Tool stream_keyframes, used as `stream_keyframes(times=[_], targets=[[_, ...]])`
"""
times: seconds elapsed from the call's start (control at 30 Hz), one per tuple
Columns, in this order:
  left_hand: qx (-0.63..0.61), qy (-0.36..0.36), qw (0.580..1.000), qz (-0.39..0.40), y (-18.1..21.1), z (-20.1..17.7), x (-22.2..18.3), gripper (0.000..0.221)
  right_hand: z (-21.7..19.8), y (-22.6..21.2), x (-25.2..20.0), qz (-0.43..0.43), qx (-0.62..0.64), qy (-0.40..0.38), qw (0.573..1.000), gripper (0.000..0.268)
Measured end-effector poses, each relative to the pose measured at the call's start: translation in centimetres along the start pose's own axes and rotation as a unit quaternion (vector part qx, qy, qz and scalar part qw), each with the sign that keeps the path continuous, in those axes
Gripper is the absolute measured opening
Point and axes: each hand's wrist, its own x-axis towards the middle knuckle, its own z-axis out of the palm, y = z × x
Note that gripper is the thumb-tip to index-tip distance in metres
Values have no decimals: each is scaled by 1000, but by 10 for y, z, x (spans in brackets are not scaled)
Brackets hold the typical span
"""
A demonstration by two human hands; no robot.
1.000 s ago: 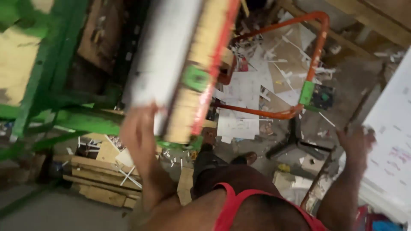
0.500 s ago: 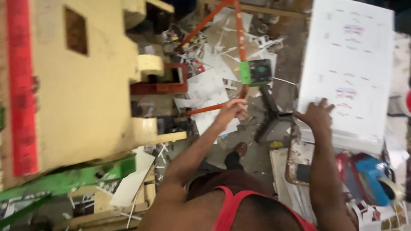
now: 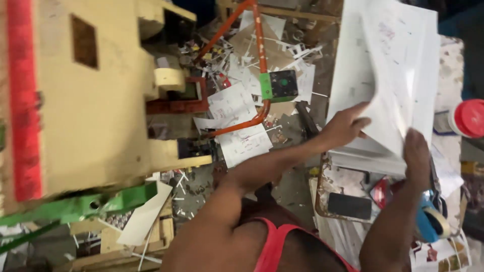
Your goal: The person picks up a printed sheet from a stack, places it onto the bed of a die-cutting machine, and removes it after the press cycles. They repeat this process, occasionally moving paper scraps and other sheets aside while handling the printed paper.
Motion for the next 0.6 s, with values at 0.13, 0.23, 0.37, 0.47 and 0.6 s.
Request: stream_keyframes(times=[0.13, 0.23, 0.37, 0.47, 0.6], targets=[[136, -30, 950, 280, 41, -62, -94, 62, 79, 108, -14, -33, 251, -87, 964, 61], [74, 14, 975, 209, 79, -109, -175, 72, 167, 173, -15, -175, 151, 21, 973, 66], [122, 125, 981, 78, 97, -174, -273, 57, 219, -35, -55, -83, 513, -203, 830, 60], [163, 276, 942, 104, 69, -251, -312, 43, 217, -237, -88, -255, 359, -246, 863, 57], [179, 504, 837, 114, 34, -375, -334, 41, 281, -311, -65, -333, 213, -236, 888, 60]])
